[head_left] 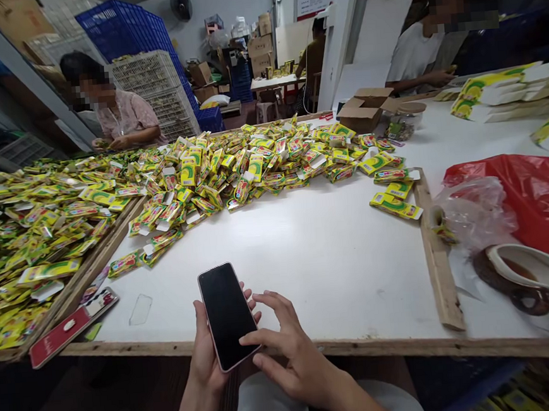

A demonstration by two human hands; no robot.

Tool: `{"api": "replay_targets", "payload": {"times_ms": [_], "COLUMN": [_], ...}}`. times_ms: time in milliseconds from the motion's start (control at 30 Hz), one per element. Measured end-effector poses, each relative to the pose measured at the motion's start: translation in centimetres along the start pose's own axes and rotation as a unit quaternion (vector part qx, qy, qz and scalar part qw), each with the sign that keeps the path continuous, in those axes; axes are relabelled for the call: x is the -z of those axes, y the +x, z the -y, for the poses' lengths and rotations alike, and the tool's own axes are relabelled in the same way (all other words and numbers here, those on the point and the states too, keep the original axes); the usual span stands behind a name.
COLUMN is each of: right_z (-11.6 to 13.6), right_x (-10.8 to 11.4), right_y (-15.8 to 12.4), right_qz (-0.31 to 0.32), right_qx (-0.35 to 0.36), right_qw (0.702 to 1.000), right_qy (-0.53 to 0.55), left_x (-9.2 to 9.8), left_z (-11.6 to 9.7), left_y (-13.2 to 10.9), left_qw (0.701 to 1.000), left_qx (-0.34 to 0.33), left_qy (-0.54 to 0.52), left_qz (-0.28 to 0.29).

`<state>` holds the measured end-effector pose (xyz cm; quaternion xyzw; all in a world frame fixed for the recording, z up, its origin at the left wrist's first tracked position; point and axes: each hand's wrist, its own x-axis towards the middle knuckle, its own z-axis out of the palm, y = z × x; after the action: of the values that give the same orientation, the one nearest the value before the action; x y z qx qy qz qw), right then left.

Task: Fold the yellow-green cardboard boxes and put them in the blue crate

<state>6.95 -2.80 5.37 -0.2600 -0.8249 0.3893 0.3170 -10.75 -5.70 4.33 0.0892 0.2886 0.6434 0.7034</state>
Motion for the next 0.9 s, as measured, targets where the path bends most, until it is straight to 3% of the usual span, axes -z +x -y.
{"api": "replay_targets", "payload": {"times_ms": [133, 267, 467, 700, 900], "right_z": [-0.5, -0.7, -0.8, -0.6, -0.6], "right_x": [0.0, 0.4, 1.5, 2.2, 2.5], "right_y": [0.0, 0.4, 1.2, 1.8, 2.3], "right_qz": [0.008, -0.014, -0.081, -0.096, -0.105], "right_qx": [-0.002, -0.008, -0.01, -0.019, -0.014], "right_qw": [1.0, 0.998, 0.994, 0.993, 0.992], "right_qy": [-0.03, -0.061, -0.071, -0.06, -0.067], "left_x": [-0.5, -1.1, -2.1, -1.9, -1.8], "left_z": [-0.1, 0.1, 0.6, 0.7, 0.7], "left_y": [-0.3, -0.6, -0.8, -1.0, -1.0], "left_qw": [0.995, 0.989, 0.991, 0.99, 0.992], "left_qx": [0.069, 0.111, 0.103, 0.099, 0.097], "left_qy": [-0.026, -0.046, -0.054, -0.047, -0.048], "left_qz": [0.065, 0.081, 0.068, 0.083, 0.063]}}
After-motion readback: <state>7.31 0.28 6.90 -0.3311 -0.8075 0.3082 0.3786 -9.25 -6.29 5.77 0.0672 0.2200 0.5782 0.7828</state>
